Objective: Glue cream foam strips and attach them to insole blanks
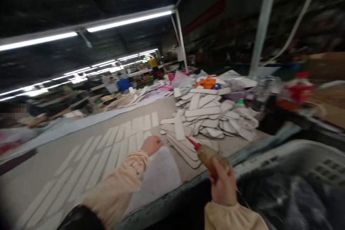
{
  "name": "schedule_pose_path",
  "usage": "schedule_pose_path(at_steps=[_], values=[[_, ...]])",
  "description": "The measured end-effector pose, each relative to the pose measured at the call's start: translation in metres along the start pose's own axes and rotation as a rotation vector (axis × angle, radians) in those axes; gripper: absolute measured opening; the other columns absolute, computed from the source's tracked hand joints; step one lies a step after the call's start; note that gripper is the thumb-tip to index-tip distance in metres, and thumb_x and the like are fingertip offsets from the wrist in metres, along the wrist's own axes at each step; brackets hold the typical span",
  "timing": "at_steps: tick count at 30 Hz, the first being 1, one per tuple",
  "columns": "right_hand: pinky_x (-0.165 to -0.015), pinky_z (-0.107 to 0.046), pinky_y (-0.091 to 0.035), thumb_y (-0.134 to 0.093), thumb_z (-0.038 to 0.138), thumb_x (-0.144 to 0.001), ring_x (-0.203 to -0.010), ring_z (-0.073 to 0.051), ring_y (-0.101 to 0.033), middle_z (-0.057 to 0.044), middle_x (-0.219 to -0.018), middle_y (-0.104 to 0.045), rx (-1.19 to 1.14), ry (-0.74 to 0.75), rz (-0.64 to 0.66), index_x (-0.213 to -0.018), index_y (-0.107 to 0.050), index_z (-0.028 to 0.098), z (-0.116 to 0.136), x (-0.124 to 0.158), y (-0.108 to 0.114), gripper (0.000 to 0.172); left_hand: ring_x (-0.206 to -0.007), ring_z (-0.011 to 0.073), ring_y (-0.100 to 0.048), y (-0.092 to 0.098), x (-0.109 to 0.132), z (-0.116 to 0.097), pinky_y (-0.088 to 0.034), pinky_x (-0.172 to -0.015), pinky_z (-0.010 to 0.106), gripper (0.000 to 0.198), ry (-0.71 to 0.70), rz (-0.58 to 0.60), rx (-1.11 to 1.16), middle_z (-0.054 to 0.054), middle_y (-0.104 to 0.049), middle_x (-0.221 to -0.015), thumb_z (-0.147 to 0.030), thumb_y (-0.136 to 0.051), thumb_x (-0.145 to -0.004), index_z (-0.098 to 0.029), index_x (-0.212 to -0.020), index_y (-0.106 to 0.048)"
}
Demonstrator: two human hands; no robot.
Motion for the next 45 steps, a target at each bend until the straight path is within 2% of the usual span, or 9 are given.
schedule_pose_path(at_steps=[3, 7, 15, 23, 30, 34, 37, 41, 45], values=[[-0.033, -0.015, -0.027, -0.08, 0.036, -0.061, -0.048, -0.008, -0.044, 0.003, -0.07, -0.054, -0.081, -0.034, -0.099, -0.086, -0.054, 0.019, 0.004, -0.003, 0.029, 0.04, -0.09, 0.0157, -0.059, -0.005, -0.03, -0.025, -0.043, -0.083, 0.03, 0.028, -0.084, -0.057, -0.001, 0.007, -0.065, -0.097, -0.037, -0.044, -0.089, -0.018, -0.093, -0.064], [-0.035, -0.014, -0.029, -0.079, 0.037, -0.061, -0.049, -0.007, -0.043, 0.004, -0.07, -0.053, -0.13, -0.084, -0.111, -0.087, -0.052, 0.021, -0.006, -0.003, 0.02, 0.041, -0.096, 0.018, -0.058, -0.012, -0.056, -0.039, -0.041, -0.083, 0.027, 0.034, -0.096, -0.123, -0.025, 0.007, -0.065, -0.104, -0.043, -0.045, -0.086, -0.019, -0.1, -0.065], [-0.036, -0.013, -0.028, -0.079, 0.037, -0.062, -0.051, -0.007, -0.042, 0.005, -0.071, -0.052, -0.147, -0.128, -0.126, -0.089, -0.053, 0.022, -0.007, -0.006, 0.022, 0.04, -0.095, 0.023, -0.061, -0.06, -0.095, -0.085, -0.043, -0.079, 0.028, 0.035, -0.018, -0.064, -0.038, 0.017, -0.065, -0.101, -0.038, -0.05, -0.08, -0.011, -0.092, -0.068], [-0.037, -0.014, -0.029, -0.078, 0.035, -0.064, -0.051, -0.006, -0.042, 0.005, -0.073, -0.053, -0.156, -0.159, -0.119, -0.091, -0.054, 0.022, -0.011, -0.009, 0.021, 0.038, -0.088, 0.0198, -0.063, -0.061, -0.11, -0.075, -0.043, -0.071, 0.025, 0.025, 0.043, -0.012, 0.091, 0.008, -0.07, -0.095, -0.035, -0.061, -0.071, -0.02, -0.089, -0.07], [-0.037, -0.015, -0.029, -0.078, 0.034, -0.063, -0.051, -0.007, -0.044, 0.004, -0.072, -0.052, -0.143, -0.13, -0.106, -0.089, -0.052, 0.022, -0.007, -0.007, 0.02, 0.039, -0.089, 0.0194, -0.062, -0.038, -0.097, -0.066, -0.044, -0.074, 0.027, 0.029, 0.028, -0.161, 0.22, 0.006, -0.07, -0.096, -0.04, -0.053, -0.08, -0.02, -0.091, -0.071], [-0.036, -0.015, -0.028, -0.077, 0.035, -0.063, -0.051, -0.008, -0.043, 0.003, -0.074, -0.052, -0.127, -0.115, -0.106, -0.091, -0.051, 0.022, -0.005, -0.007, 0.02, 0.04, -0.095, 0.0172, -0.06, -0.011, -0.065, -0.055, -0.045, -0.083, 0.026, 0.034, -0.001, -0.291, 0.288, 0.005, -0.067, -0.106, -0.04, -0.046, -0.086, -0.02, -0.103, -0.067], [-0.037, -0.015, -0.028, -0.077, 0.035, -0.063, -0.051, -0.008, -0.044, 0.004, -0.075, -0.052, -0.142, -0.104, -0.102, -0.089, -0.051, 0.021, -0.002, -0.005, 0.02, 0.039, -0.089, 0.0138, -0.061, -0.007, -0.01, -0.035, -0.047, -0.082, 0.024, 0.03, -0.1, -0.343, 0.329, 0.001, -0.066, -0.103, -0.041, -0.046, -0.086, -0.023, -0.1, -0.067], [-0.036, -0.015, -0.025, -0.077, 0.035, -0.062, -0.05, -0.007, -0.042, 0.004, -0.073, -0.052, -0.128, -0.125, -0.033, -0.086, -0.051, 0.021, -0.003, -0.001, 0.013, 0.038, -0.092, 0.0151, -0.061, -0.031, 0.087, 0.003, -0.05, -0.085, 0.028, 0.024, -0.295, -0.371, 0.282, 0.002, -0.065, -0.102, -0.035, -0.047, -0.087, -0.026, -0.1, -0.065], [-0.036, -0.015, -0.026, -0.078, 0.034, -0.061, -0.049, -0.007, -0.042, 0.003, -0.072, -0.053, -0.058, -0.163, 0.047, -0.085, -0.051, 0.02, -0.015, 0.008, 0.0, 0.039, -0.088, 0.0152, -0.063, -0.069, 0.158, 0.05, -0.054, -0.081, 0.027, 0.023, -0.282, -0.342, 0.189, 0.003, -0.066, -0.098, -0.028, -0.047, -0.086, -0.028, -0.098, -0.066]])
Point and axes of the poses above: each hand's wrist, its own x-axis away from the middle knuckle, its own y-axis out of the back of the hand, z = x × y, the point moved 9 cm from there along -x, towards the middle knuckle
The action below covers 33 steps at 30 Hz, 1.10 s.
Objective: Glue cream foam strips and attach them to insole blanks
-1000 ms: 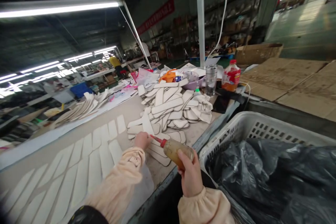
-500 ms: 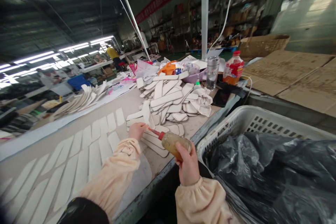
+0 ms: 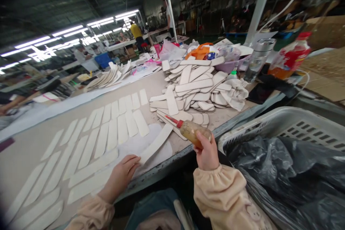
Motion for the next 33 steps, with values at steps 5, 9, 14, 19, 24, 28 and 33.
schedule_pose_path(at_steps=[5, 9, 14, 19, 24, 28, 33], values=[[-0.036, -0.015, -0.03, -0.079, 0.037, -0.059, -0.053, -0.009, -0.048, 0.002, -0.077, -0.055, 0.157, -0.036, 0.081, -0.097, -0.053, 0.022, -0.027, 0.017, -0.016, 0.049, -0.095, 0.0171, -0.063, 0.001, 0.048, 0.025, -0.054, -0.086, 0.031, 0.04, 0.09, -0.012, -0.098, 0.002, -0.066, -0.107, -0.012, -0.041, -0.08, -0.031, -0.106, -0.064], [-0.037, -0.017, -0.032, -0.079, 0.039, -0.06, -0.052, -0.01, -0.048, 0.001, -0.079, -0.057, 0.342, -0.04, 0.189, -0.105, -0.052, 0.023, -0.05, 0.033, -0.027, 0.055, -0.102, 0.0217, -0.058, 0.008, 0.062, 0.02, -0.051, -0.09, 0.039, 0.045, 0.123, -0.058, -0.127, 0.005, -0.062, -0.117, -0.006, -0.041, -0.078, -0.029, -0.113, -0.06], [-0.055, -0.025, -0.046, -0.075, 0.036, -0.067, -0.066, -0.015, -0.055, 0.0, -0.086, -0.059, 0.632, 0.105, 0.41, -0.109, -0.051, 0.023, -0.064, 0.055, -0.049, 0.051, -0.094, 0.0196, -0.057, 0.002, 0.074, 0.005, -0.051, -0.088, 0.037, 0.027, 0.125, -0.077, -0.026, 0.006, -0.063, -0.106, -0.019, -0.046, -0.087, -0.025, -0.108, -0.061], [-0.074, -0.032, -0.048, -0.072, 0.032, -0.069, -0.079, -0.02, -0.058, -0.002, -0.09, -0.06, 0.796, 0.229, 0.6, -0.108, -0.051, 0.022, -0.08, 0.078, -0.073, 0.046, -0.094, 0.0174, -0.056, -0.003, 0.082, 0.004, -0.05, -0.088, 0.033, 0.025, 0.109, -0.145, 0.057, 0.005, -0.064, -0.102, -0.018, -0.045, -0.088, -0.023, -0.106, -0.062], [-0.082, -0.036, -0.047, -0.07, 0.031, -0.071, -0.089, -0.023, -0.057, -0.005, -0.1, -0.059, 0.975, 0.406, 0.69, -0.108, -0.052, 0.022, -0.089, 0.095, -0.089, 0.042, -0.095, 0.0171, -0.056, -0.005, 0.085, 0.008, -0.048, -0.09, 0.033, 0.025, 0.106, -0.178, 0.071, 0.005, -0.064, -0.102, -0.016, -0.047, -0.087, -0.022, -0.105, -0.062], [-0.082, -0.036, -0.047, -0.068, 0.032, -0.072, -0.09, -0.023, -0.057, -0.006, -0.099, -0.058, 1.043, 0.476, 0.703, -0.107, -0.05, 0.022, -0.092, 0.099, -0.093, 0.041, -0.094, 0.0176, -0.057, -0.007, 0.084, 0.009, -0.049, -0.089, 0.035, 0.024, 0.095, -0.19, 0.077, 0.005, -0.064, -0.101, -0.016, -0.048, -0.086, -0.022, -0.105, -0.062], [-0.082, -0.036, -0.048, -0.065, 0.035, -0.074, -0.089, -0.022, -0.058, -0.006, -0.097, -0.058, 1.081, 0.545, 0.615, -0.106, -0.05, 0.02, -0.085, 0.09, -0.089, 0.039, -0.09, 0.0183, -0.055, -0.003, 0.082, 0.004, -0.05, -0.084, 0.036, 0.021, 0.02, -0.242, 0.072, 0.007, -0.064, -0.096, -0.014, -0.052, -0.084, -0.018, -0.101, -0.063]])
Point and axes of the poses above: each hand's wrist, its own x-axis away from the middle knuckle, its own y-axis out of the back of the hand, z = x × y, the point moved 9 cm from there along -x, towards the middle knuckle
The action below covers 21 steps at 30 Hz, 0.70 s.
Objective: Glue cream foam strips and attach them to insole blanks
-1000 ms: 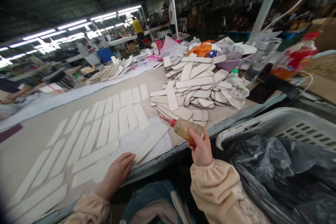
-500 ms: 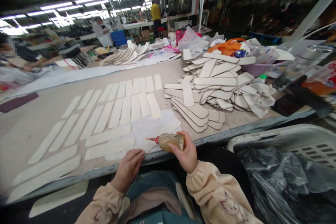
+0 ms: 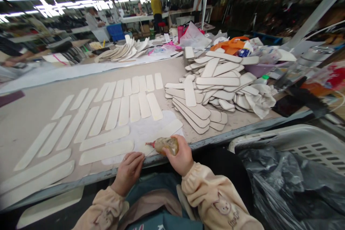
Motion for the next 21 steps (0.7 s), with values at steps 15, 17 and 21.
schedule_pose_path(at_steps=[15, 17, 21], values=[[-0.082, -0.038, -0.048, -0.061, 0.043, -0.074, -0.091, -0.024, -0.057, -0.008, -0.098, -0.058, 0.304, -0.042, -0.356, -0.107, -0.05, 0.02, -0.039, -0.031, 0.079, 0.041, -0.093, 0.0187, -0.055, -0.001, 0.002, 0.003, -0.048, -0.085, 0.036, 0.026, -0.033, -0.045, 0.015, 0.006, -0.063, -0.097, -0.01, -0.059, -0.08, -0.018, -0.104, -0.061], [-0.083, -0.039, -0.048, -0.062, 0.043, -0.074, -0.092, -0.024, -0.056, -0.008, -0.098, -0.057, 0.338, -0.041, -0.386, -0.107, -0.05, 0.019, -0.039, -0.032, 0.084, 0.041, -0.093, 0.0189, -0.055, -0.001, 0.002, 0.003, -0.048, -0.086, 0.036, 0.026, -0.034, -0.051, 0.009, 0.006, -0.063, -0.097, -0.011, -0.059, -0.08, -0.018, -0.105, -0.061], [-0.084, -0.039, -0.047, -0.063, 0.042, -0.074, -0.093, -0.025, -0.056, -0.008, -0.1, -0.057, 0.293, -0.027, -0.366, -0.106, -0.051, 0.019, -0.03, -0.031, 0.084, 0.041, -0.092, 0.019, -0.055, -0.001, 0.002, 0.004, -0.048, -0.085, 0.037, 0.026, -0.025, -0.05, 0.014, 0.006, -0.063, -0.098, -0.011, -0.059, -0.08, -0.019, -0.105, -0.061]])
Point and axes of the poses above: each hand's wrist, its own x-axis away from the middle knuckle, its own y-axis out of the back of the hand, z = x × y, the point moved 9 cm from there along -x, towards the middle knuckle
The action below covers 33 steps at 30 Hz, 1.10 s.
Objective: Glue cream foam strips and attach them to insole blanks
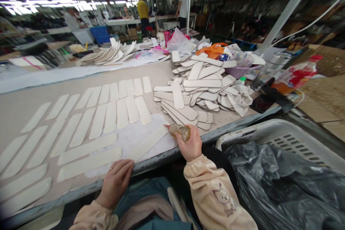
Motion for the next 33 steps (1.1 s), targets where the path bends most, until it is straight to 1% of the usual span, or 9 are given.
schedule_pose_path(at_steps=[2, 6, 9, 13, 18, 21, 23, 28, 33], values=[[-0.082, -0.038, -0.048, -0.064, 0.042, -0.073, -0.089, -0.023, -0.057, -0.007, -0.098, -0.058, -0.105, -0.029, 0.084, -0.105, -0.051, 0.019, 0.006, 0.007, -0.005, 0.041, -0.091, 0.0187, -0.055, 0.0, 0.0, 0.0, -0.048, -0.085, 0.037, 0.025, 0.008, 0.005, 0.007, 0.006, -0.063, -0.097, -0.01, -0.058, -0.08, -0.019, -0.104, -0.061], [-0.077, -0.035, -0.05, -0.066, 0.04, -0.073, -0.082, -0.021, -0.059, -0.004, -0.092, -0.061, -0.285, -0.098, 0.323, -0.106, -0.05, 0.02, 0.021, 0.032, -0.027, 0.041, -0.091, 0.0188, -0.055, 0.0, 0.0, 0.0, -0.048, -0.085, 0.037, 0.023, 0.018, 0.019, 0.006, 0.006, -0.063, -0.096, -0.011, -0.056, -0.081, -0.019, -0.103, -0.061], [-0.078, -0.035, -0.05, -0.067, 0.037, -0.072, -0.083, -0.021, -0.059, -0.004, -0.093, -0.06, -0.305, -0.068, 0.41, -0.105, -0.05, 0.02, 0.035, 0.049, -0.039, 0.041, -0.09, 0.0191, -0.055, 0.001, 0.0, 0.0, -0.049, -0.084, 0.038, 0.022, 0.026, 0.021, 0.002, 0.007, -0.063, -0.096, -0.012, -0.056, -0.082, -0.019, -0.102, -0.062], [-0.081, -0.036, -0.049, -0.066, 0.036, -0.072, -0.087, -0.022, -0.059, -0.005, -0.096, -0.06, -0.243, -0.04, 0.378, -0.106, -0.051, 0.019, 0.034, 0.045, -0.04, 0.04, -0.09, 0.0187, -0.055, 0.002, 0.0, -0.001, -0.049, -0.083, 0.037, 0.023, 0.02, 0.018, 0.009, 0.006, -0.063, -0.095, -0.011, -0.057, -0.081, -0.019, -0.102, -0.061], [-0.08, -0.039, -0.049, -0.064, 0.044, -0.073, -0.086, -0.024, -0.059, -0.007, -0.096, -0.06, -0.083, -0.06, 0.136, -0.104, -0.052, 0.019, 0.002, 0.015, -0.012, 0.042, -0.091, 0.0181, -0.055, 0.001, 0.002, 0.001, -0.048, -0.085, 0.037, 0.025, 0.022, 0.014, 0.016, 0.006, -0.064, -0.097, -0.01, -0.058, -0.08, -0.019, -0.103, -0.061], [-0.082, -0.041, -0.048, -0.063, 0.046, -0.073, -0.089, -0.025, -0.058, -0.008, -0.098, -0.059, -0.025, -0.045, 0.05, -0.105, -0.052, 0.018, -0.001, 0.009, 0.002, 0.044, -0.091, 0.0176, -0.055, 0.0, 0.002, 0.002, -0.048, -0.085, 0.037, 0.026, 0.026, 0.006, 0.018, 0.006, -0.064, -0.097, -0.01, -0.058, -0.08, -0.019, -0.104, -0.061], [-0.08, -0.039, -0.049, -0.064, 0.045, -0.073, -0.087, -0.024, -0.058, -0.007, -0.098, -0.059, -0.08, -0.06, 0.1, -0.105, -0.052, 0.018, 0.004, 0.013, -0.002, 0.043, -0.09, 0.0177, -0.056, 0.001, 0.001, 0.001, -0.048, -0.084, 0.037, 0.024, 0.027, 0.002, 0.018, 0.006, -0.064, -0.096, -0.011, -0.057, -0.081, -0.019, -0.104, -0.062], [-0.077, -0.034, -0.05, -0.066, 0.04, -0.073, -0.083, -0.021, -0.059, -0.005, -0.094, -0.06, -0.301, -0.096, 0.378, -0.105, -0.051, 0.019, 0.037, 0.044, -0.036, 0.042, -0.089, 0.0187, -0.056, 0.002, 0.0, 0.0, -0.05, -0.083, 0.038, 0.022, 0.027, 0.012, 0.0, 0.007, -0.064, -0.095, -0.013, -0.055, -0.082, -0.019, -0.102, -0.063], [-0.083, -0.036, -0.048, -0.067, 0.035, -0.072, -0.089, -0.022, -0.058, -0.005, -0.097, -0.06, -0.318, -0.04, 0.45, -0.106, -0.051, 0.02, 0.055, 0.057, -0.056, 0.041, -0.091, 0.0189, -0.056, 0.001, 0.003, 0.001, -0.05, -0.084, 0.038, 0.024, 0.028, 0.016, 0.002, 0.007, -0.064, -0.097, -0.012, -0.055, -0.082, -0.018, -0.104, -0.062]])
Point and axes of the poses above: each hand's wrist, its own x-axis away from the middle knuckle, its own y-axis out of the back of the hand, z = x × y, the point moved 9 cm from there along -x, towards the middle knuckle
